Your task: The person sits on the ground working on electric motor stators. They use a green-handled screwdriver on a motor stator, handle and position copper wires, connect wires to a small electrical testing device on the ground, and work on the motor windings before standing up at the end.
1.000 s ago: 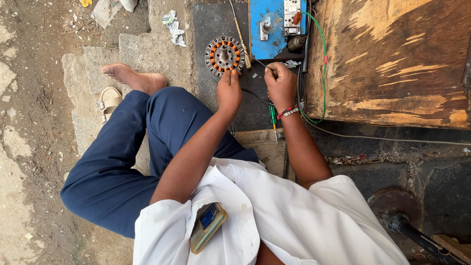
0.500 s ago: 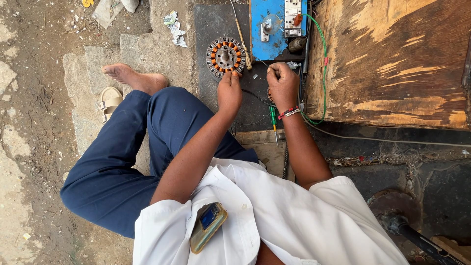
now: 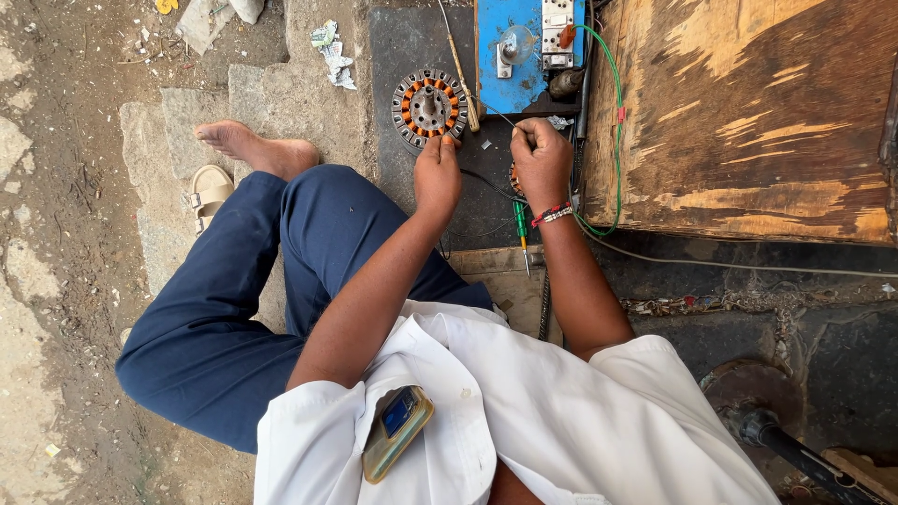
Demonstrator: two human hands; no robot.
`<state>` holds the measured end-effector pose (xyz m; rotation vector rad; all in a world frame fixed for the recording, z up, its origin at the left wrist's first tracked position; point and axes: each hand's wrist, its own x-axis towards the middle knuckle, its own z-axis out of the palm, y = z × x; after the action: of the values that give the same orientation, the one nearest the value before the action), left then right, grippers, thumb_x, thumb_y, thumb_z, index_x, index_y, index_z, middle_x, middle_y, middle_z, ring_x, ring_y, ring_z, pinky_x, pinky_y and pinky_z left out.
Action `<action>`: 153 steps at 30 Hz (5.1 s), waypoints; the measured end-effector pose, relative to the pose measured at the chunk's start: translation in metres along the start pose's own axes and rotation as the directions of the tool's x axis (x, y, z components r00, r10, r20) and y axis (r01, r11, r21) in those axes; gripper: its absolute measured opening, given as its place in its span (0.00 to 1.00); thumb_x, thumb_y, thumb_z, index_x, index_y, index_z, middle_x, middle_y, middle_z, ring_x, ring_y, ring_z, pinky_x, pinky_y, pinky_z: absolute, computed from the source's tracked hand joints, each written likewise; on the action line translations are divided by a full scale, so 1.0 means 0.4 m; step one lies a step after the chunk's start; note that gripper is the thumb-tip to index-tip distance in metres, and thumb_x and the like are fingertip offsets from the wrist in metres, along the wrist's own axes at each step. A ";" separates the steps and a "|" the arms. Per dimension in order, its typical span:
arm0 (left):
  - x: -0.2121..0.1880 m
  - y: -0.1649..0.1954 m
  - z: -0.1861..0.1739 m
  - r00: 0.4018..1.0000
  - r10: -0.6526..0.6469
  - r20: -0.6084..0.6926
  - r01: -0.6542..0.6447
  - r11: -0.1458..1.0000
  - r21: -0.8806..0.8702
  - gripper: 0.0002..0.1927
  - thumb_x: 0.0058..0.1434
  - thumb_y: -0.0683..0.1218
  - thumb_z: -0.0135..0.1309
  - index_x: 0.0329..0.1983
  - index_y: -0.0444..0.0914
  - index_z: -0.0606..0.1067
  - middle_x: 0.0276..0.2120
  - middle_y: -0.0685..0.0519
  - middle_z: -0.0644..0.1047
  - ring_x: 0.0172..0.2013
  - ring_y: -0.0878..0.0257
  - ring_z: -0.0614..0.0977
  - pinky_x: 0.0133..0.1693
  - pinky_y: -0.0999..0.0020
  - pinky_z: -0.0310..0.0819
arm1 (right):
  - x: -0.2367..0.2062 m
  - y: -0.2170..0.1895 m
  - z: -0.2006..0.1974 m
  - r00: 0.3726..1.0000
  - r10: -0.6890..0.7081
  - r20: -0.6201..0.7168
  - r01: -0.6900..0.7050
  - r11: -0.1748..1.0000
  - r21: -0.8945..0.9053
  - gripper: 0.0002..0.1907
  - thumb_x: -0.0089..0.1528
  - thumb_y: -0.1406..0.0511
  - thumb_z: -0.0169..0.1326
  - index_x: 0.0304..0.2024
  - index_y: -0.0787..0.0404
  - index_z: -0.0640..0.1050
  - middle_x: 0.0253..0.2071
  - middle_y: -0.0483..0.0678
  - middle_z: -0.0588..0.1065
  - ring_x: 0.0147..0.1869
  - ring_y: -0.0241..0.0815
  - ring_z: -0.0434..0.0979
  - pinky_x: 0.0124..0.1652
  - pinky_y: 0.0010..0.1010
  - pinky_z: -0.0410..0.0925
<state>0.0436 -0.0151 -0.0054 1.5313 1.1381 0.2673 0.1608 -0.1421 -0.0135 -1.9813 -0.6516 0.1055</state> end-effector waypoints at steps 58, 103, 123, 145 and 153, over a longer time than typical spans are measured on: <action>-0.008 0.003 -0.004 0.999 -0.002 0.047 -0.006 0.986 0.166 0.19 0.73 0.54 0.42 0.44 0.38 0.78 0.25 0.48 0.76 0.29 0.56 0.79 0.36 0.55 0.71 | 0.000 0.015 0.025 0.980 0.174 0.092 -0.190 0.960 0.207 0.03 0.66 0.70 0.60 0.40 0.65 0.82 0.29 0.41 0.79 0.29 0.24 0.73 0.27 0.22 0.66; 0.002 0.007 -0.007 0.997 0.011 0.077 -0.021 0.991 0.129 0.18 0.73 0.53 0.42 0.43 0.36 0.78 0.23 0.51 0.74 0.25 0.61 0.75 0.32 0.57 0.68 | -0.005 0.020 0.020 0.985 0.147 0.088 -0.159 0.976 0.149 0.03 0.66 0.69 0.59 0.39 0.64 0.82 0.29 0.42 0.80 0.29 0.25 0.74 0.27 0.22 0.67; -0.151 0.025 0.052 0.946 0.238 0.222 -0.155 0.928 -0.338 0.14 0.75 0.49 0.44 0.45 0.36 0.77 0.22 0.59 0.69 0.24 0.72 0.68 0.27 0.71 0.64 | -0.119 -0.038 -0.080 0.963 0.199 -0.182 -0.121 0.922 0.367 0.03 0.69 0.70 0.56 0.44 0.66 0.78 0.33 0.42 0.76 0.32 0.26 0.72 0.31 0.21 0.67; -0.249 0.061 0.017 0.888 0.414 0.198 -0.305 0.854 -0.422 0.13 0.75 0.48 0.47 0.53 0.36 0.77 0.36 0.51 0.81 0.35 0.71 0.76 0.38 0.71 0.74 | -0.187 -0.157 -0.111 0.926 0.372 -0.058 -0.182 0.577 0.796 0.04 0.71 0.66 0.50 0.45 0.61 0.72 0.27 0.43 0.73 0.23 0.29 0.65 0.23 0.21 0.59; -0.242 0.089 -0.062 0.886 0.361 0.290 -0.328 0.932 -0.157 0.16 0.74 0.51 0.46 0.55 0.40 0.77 0.21 0.53 0.73 0.23 0.68 0.72 0.29 0.68 0.68 | -0.163 -0.066 -0.151 0.980 0.187 -0.073 -0.095 0.753 0.651 0.04 0.71 0.70 0.53 0.47 0.63 0.74 0.28 0.42 0.73 0.28 0.27 0.67 0.26 0.20 0.59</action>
<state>-0.0047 -0.0692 0.0721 1.6113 0.5871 0.3035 0.1154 -0.2127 0.0256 -1.3403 -0.3072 0.2528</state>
